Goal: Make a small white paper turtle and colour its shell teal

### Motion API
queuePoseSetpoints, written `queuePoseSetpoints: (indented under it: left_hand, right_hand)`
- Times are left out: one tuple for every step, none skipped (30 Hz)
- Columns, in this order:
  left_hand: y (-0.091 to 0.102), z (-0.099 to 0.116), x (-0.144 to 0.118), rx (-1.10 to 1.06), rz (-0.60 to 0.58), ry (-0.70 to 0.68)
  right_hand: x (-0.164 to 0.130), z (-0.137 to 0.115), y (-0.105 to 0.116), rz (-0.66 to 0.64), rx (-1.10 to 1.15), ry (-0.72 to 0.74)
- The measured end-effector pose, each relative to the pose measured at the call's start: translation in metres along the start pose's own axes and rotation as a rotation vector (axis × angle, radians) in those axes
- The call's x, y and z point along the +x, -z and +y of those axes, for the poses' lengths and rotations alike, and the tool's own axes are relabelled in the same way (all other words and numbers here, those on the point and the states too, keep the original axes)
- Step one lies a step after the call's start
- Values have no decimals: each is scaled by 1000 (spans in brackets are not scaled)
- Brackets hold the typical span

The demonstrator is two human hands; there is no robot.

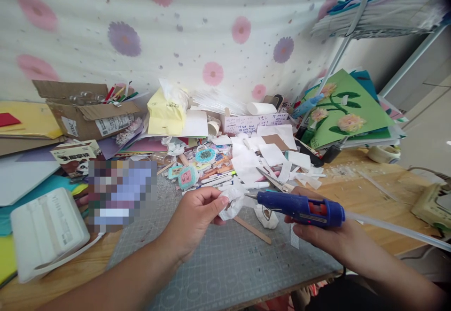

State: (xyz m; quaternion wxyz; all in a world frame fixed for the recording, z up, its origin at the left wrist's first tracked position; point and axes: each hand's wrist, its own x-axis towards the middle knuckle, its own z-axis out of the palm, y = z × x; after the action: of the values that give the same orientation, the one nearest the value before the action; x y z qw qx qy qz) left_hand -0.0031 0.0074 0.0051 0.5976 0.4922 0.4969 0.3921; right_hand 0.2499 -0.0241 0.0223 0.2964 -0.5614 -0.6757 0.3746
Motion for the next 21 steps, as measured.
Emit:
queuePoseSetpoints:
  left_hand:
    - [0,0,0,23,2,-4]
    - [0,0,0,45,7,-11]
    - [0,-1,0,66,10,-20]
    - [0,-1,0,84,13,-29]
    - [0,-1,0,100,14,-40]
    - [0,-1,1,115,14,-51]
    - [1,-2,1,127,13,-61]
    - [1,-1,1,138,14,-68]
    - [1,-1,1,147,16,-72]
    - [1,-1,1,154,22,-71]
    - [2,0,1,160,29,-66]
    - [2,0,1,166,33,-60]
    - [2,0,1,173,34,-55]
    - [2,0,1,177,32,-50]
    - [2,0,1,177,27,-47]
    - [2,-1,1,174,21,-47]
    - [2,-1,1,171,16,-49]
    - [2,-2,1,170,15,-56]
    - [1,-2,1,172,17,-64]
    - [1,-2,1,176,22,-72]
    - [1,-2,1,178,27,-78]
  right_hand:
    - [0,-5,1,-21,1,31]
    - [1,-9,1,-19,-6,59]
    - [2,-13,0,-16,-25,85]
    - [3,-16,-1,-17,-53,107]
    - [3,-18,-3,-23,-85,123]
    - [4,-19,-4,-22,-118,133]
    - [5,-19,-5,-15,-146,137]
    - [5,-18,-5,-8,-165,136]
    - [4,-16,-6,-2,-169,132]
    - [4,-13,-6,-3,-156,123]
    - [3,-10,-6,-4,-127,110]
    - [2,-7,-6,-5,-88,94]
    - [1,-4,-7,-4,-50,80]
    - [1,-2,-7,4,-23,72]
    - [1,-2,-8,15,-14,75]
    - [1,-3,-9,26,-29,95]
    - [1,-5,-10,35,-63,128]
    - [2,-8,-11,38,-106,163]
    - [3,-11,-12,40,-149,190]
    - [3,-14,-12,38,-186,211]
    - [3,-15,-11,34,-212,224]
